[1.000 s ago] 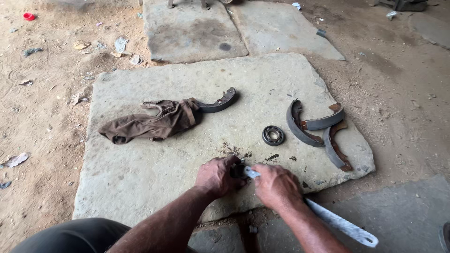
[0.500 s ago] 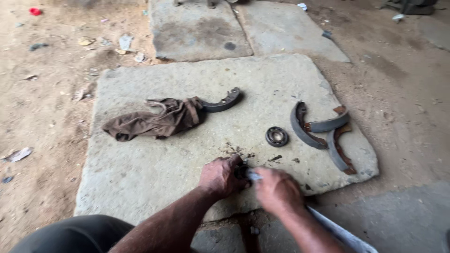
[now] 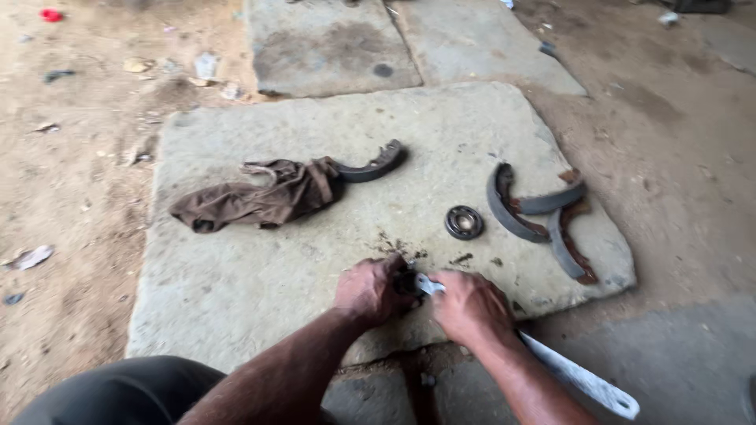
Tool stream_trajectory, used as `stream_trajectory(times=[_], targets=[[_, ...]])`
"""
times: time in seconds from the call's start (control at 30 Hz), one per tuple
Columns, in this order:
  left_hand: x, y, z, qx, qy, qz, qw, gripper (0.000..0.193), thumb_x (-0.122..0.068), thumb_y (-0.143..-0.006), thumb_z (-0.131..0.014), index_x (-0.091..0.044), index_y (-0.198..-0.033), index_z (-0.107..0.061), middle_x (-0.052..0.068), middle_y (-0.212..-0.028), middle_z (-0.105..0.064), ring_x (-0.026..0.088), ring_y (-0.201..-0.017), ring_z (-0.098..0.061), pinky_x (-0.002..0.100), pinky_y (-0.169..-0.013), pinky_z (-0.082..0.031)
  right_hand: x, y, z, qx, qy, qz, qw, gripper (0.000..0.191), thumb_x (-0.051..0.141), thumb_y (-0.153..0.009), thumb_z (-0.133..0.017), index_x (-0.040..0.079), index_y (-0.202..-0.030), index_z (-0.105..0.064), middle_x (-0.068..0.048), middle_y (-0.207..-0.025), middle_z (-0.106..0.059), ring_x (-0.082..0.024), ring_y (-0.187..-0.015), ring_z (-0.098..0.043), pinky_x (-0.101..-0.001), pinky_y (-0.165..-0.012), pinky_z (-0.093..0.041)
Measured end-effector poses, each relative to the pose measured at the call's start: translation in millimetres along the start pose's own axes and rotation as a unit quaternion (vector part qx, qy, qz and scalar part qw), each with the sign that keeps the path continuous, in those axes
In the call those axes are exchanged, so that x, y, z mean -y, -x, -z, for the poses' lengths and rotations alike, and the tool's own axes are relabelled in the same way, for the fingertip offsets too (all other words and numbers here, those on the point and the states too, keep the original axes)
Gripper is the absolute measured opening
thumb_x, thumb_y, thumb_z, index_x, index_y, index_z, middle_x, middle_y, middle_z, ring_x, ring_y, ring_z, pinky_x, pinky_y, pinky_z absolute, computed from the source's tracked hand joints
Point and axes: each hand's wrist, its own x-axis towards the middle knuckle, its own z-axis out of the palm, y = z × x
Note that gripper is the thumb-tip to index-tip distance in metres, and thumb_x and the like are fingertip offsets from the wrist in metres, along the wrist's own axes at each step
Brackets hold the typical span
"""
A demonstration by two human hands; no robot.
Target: The person cleans a small metal bearing using a cloth and a metal file. They wipe the bearing with the cloth, then scrape it with the file, repeating the process to remove grime.
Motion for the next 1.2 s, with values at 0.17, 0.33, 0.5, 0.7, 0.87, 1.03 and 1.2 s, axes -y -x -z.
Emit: stream_trajectory(times=[0.17,0.33,0.5,0.7,0.87,1.03,1.2], targets=[[-2.1,2.0,3.0,-0.018,-0.003,-0.014,1.0,0.048,-0.05,-0.077,-0.082,-0.022,-0.112,-0.064,0.009,-0.104,-0.074,0.031,-0.104,-0.068,0.047,-0.086,-0.055,-1.6,-2.7,-2.7,0.056,0.017,-0.049,0.997,0.033,0.02,-0.1,-0.059,0.021,-0.132,-0.067,-0.006,-0.109,-0.077,-0.021,-0.088,-0.075,-0.0379,-0.081,-0.063],[-2.7,1.7,3.2,-0.03,0.009,-0.017,0.999,0.053,-0.053,-0.078,-0.081,-0.02,-0.114,-0.061,0.011,-0.101,-0.074,0.033,-0.101,-0.069,0.048,-0.086,-0.055,-6.1,-5.8,-6.9,-0.031,0.0,0.017,0.999,0.03,0.021,-0.093,-0.067,0.018,-0.123,-0.073,-0.011,-0.108,-0.077,-0.026,-0.092,-0.073,-0.0408,-0.085,-0.059],[-1.3,-1.2,0.7,-0.02,-0.002,-0.017,1.0,0.053,-0.052,-0.075,-0.082,-0.021,-0.113,-0.062,0.012,-0.101,-0.073,0.034,-0.099,-0.07,0.048,-0.084,-0.055,-3.2,-5.2,-8.0,0.086,-0.028,-0.067,0.994,0.035,0.023,-0.099,-0.059,0.023,-0.133,-0.066,-0.007,-0.108,-0.079,-0.023,-0.088,-0.078,-0.0394,-0.083,-0.066],[-0.2,-3.7,-6.9,-0.061,0.021,-0.008,0.998,0.048,-0.052,-0.081,-0.078,-0.021,-0.114,-0.063,0.011,-0.099,-0.075,0.032,-0.095,-0.072,0.047,-0.083,-0.056,-0.1,-7.6,-9.0,0.033,-0.043,-0.025,0.998,0.032,0.024,-0.101,-0.056,0.02,-0.13,-0.068,-0.01,-0.112,-0.076,-0.025,-0.095,-0.077,-0.0411,-0.089,-0.061],[3.1,-14.8,-8.0,-0.09,0.041,0.081,0.992,0.051,-0.052,-0.08,-0.08,-0.022,-0.118,-0.063,0.014,-0.102,-0.073,0.036,-0.098,-0.071,0.048,-0.084,-0.056,3.6,-15.4,-10.3,0.014,-0.031,-0.009,0.999,0.04,0.023,-0.094,-0.064,0.023,-0.134,-0.065,-0.012,-0.116,-0.074,-0.029,-0.104,-0.072,-0.043,-0.097,-0.056],[10.0,-17.4,-4.8,-0.097,0.053,0.016,0.994,0.063,-0.043,-0.074,-0.081,-0.021,-0.128,-0.056,0.012,-0.108,-0.073,0.035,-0.102,-0.07,0.047,-0.087,-0.056,4.1,-20.4,-6.0,-0.035,-0.073,0.002,0.997,0.038,0.022,-0.093,-0.064,0.022,-0.131,-0.067,-0.013,-0.116,-0.074,-0.031,-0.108,-0.071,-0.044,-0.097,-0.055],[13.7,-17.4,5.4,-0.047,0.027,0.003,0.999,0.07,-0.034,-0.077,-0.08,-0.026,-0.14,-0.051,0.011,-0.115,-0.071,0.034,-0.11,-0.067,0.047,-0.093,-0.053,-0.8,-29.6,-6.6,0.025,-0.113,-0.083,0.99,0.045,0.021,-0.095,-0.063,0.027,-0.139,-0.06,-0.012,-0.12,-0.074,-0.029,-0.109,-0.072,-0.0425,-0.101,-0.055]])
